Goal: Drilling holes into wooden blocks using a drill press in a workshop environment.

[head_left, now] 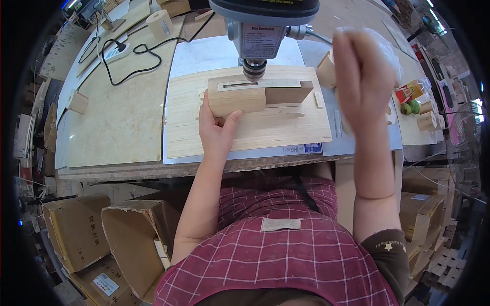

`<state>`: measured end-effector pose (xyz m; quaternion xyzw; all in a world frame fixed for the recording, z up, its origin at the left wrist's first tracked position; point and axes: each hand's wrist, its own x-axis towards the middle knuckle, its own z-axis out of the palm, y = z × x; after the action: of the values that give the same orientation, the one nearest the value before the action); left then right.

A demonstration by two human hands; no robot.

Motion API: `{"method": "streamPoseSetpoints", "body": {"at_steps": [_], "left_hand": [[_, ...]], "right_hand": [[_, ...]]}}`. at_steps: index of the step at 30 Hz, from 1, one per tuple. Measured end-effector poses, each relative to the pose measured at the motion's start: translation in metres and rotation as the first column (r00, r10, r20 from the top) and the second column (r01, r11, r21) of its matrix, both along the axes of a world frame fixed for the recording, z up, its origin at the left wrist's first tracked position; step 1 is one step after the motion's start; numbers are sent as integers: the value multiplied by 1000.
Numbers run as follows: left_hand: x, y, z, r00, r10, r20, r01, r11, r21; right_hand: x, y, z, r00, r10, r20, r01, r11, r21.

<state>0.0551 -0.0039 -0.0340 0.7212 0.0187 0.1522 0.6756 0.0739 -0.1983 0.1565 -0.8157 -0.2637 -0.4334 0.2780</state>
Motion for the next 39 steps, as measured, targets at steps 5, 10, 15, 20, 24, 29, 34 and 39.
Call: {"method": "streamPoseSetpoints", "body": {"at_steps": [5,10,15,20,24,29,34,39], "left_hand": [[2,-3,6,1000,-16,13,16,1000,2],[-1,-2,10,999,-29,-16,28,998,-47],[3,-11,4,999,-21,-34,22,999,40],[3,-35,6,999,-21,31,18,997,81],[2,-34,7,1000,-9,-7,10,995,99],[5,-36,4,999,-21,49,16,995,100],[3,-30,1,999,8,37,-13,993,118],[4,-34,1,999,-13,44,9,997,81]], "right_hand": [[49,6,69,993,-52,-110,51,999,-9],[101,-5,73,973,-118,-199,83,981,-178],[94,0,74,964,-111,-241,71,983,-171],[112,-10,69,975,-104,-198,69,982,-178],[84,1,73,980,-77,-181,52,989,-136],[43,9,72,986,-36,-160,33,999,-21],[33,-2,42,988,76,-133,-75,997,7],[9,-16,14,964,195,-180,-186,980,66]]}}
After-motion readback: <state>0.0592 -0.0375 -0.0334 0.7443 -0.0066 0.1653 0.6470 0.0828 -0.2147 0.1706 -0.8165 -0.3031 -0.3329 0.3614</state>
